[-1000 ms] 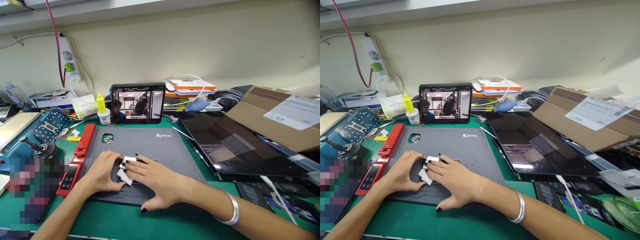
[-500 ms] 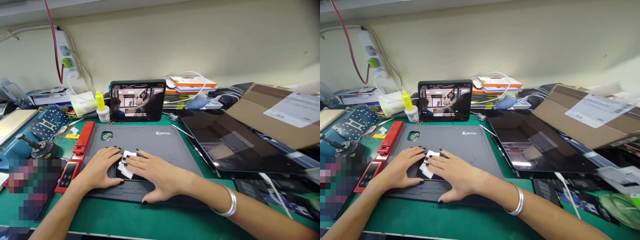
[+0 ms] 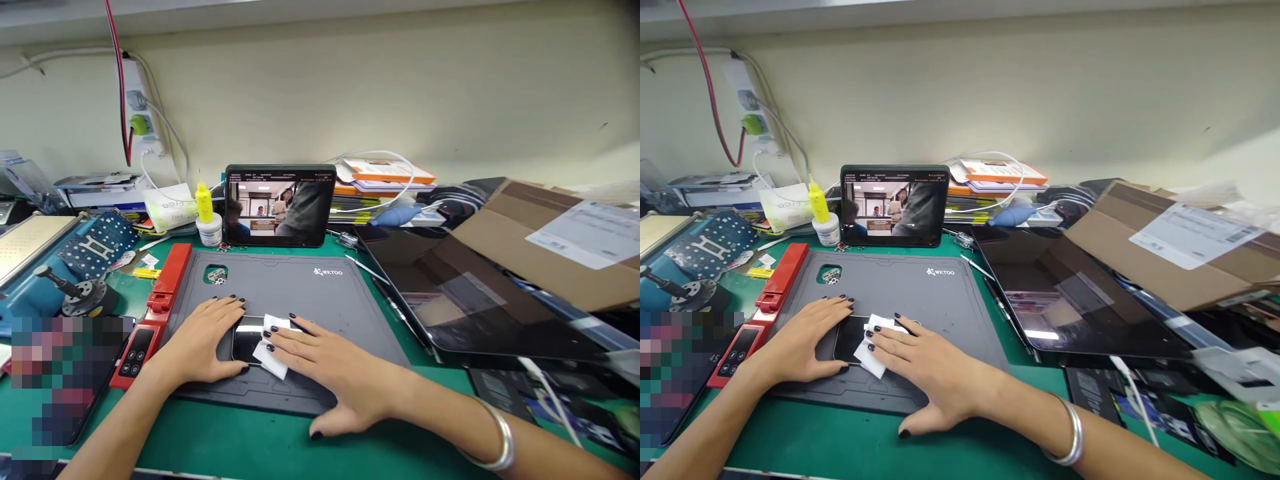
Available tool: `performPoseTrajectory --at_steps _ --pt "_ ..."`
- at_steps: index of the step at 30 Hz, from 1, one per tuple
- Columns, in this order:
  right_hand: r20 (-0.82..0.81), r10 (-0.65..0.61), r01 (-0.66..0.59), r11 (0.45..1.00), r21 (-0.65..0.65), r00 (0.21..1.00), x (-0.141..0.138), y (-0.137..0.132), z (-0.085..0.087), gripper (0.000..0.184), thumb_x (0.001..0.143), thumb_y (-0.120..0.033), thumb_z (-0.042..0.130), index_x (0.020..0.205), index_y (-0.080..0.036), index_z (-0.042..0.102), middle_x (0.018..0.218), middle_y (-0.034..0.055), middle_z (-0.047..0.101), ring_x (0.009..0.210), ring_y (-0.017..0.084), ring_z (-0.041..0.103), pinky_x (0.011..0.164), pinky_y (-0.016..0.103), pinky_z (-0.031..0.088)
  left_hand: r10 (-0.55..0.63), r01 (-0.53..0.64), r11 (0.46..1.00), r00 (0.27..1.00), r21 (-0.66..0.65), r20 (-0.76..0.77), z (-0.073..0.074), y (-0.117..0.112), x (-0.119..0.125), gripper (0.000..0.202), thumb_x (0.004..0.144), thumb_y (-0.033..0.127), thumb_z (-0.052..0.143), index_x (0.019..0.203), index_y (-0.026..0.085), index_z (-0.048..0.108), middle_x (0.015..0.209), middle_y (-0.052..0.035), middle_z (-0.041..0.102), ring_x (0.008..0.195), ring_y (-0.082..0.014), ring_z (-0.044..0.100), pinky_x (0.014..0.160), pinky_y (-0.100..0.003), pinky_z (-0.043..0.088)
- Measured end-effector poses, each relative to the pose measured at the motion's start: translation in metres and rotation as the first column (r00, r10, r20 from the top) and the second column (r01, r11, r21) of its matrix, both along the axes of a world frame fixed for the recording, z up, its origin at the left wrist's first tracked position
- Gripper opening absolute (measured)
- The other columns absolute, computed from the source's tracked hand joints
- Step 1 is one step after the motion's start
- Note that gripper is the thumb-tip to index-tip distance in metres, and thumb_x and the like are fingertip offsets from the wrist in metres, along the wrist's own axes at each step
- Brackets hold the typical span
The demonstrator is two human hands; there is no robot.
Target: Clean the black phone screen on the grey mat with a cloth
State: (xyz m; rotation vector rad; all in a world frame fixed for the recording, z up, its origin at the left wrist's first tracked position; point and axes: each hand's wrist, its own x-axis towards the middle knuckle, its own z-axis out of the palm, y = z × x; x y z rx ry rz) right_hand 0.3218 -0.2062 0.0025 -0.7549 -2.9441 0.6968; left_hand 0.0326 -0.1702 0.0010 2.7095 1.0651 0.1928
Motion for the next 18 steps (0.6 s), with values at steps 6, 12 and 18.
performPoseTrajectory --at_steps 6,12,18 --pt "0.006 0.035 -0.035 0.999 -0.026 0.999 -0.001 -0.002 0.0 0.09 0.084 -0.061 0.062 0.149 -0.005 0.037 0.156 0.0192 0.028 0.146 0.035 0.022 0.12 0.058 0.004 -0.014 0.013 1.0 1.0 -0.009 -0.006 0.0 -0.001 0.001 0.072 0.077 0.047 0.072 0.137 0.016 0.05 0.15 -0.0156 0.044 0.14 -0.0341 0.039 0.116 -0.056 0.032" --pt "0.103 -0.051 0.054 0.998 -0.021 0.993 -0.004 0.001 0.008 0.092 0.086 -0.063 0.061 0.15 -0.004 0.034 0.157 0.0196 0.024 0.147 0.035 0.017 0.12 0.058 0.002 -0.021 0.02 1.0 0.999 0.008 0.042 -0.005 -0.001 0.002 0.068 0.076 0.047 0.074 0.133 0.016 0.053 0.147 -0.0167 0.047 0.138 -0.0351 0.041 0.114 -0.057 0.033" --pt "0.06 -0.073 0.074 0.997 -0.017 0.995 -0.01 -0.003 0.008 0.083 0.089 -0.06 0.058 0.15 -0.006 0.037 0.156 0.0187 0.027 0.147 0.032 0.019 0.12 0.056 0.002 -0.024 0.022 1.0 0.994 0.02 0.103 -0.015 -0.001 0.008 0.067 0.077 0.046 0.076 0.132 0.016 0.052 0.148 -0.0195 0.044 0.138 -0.0373 0.038 0.112 -0.059 0.034"
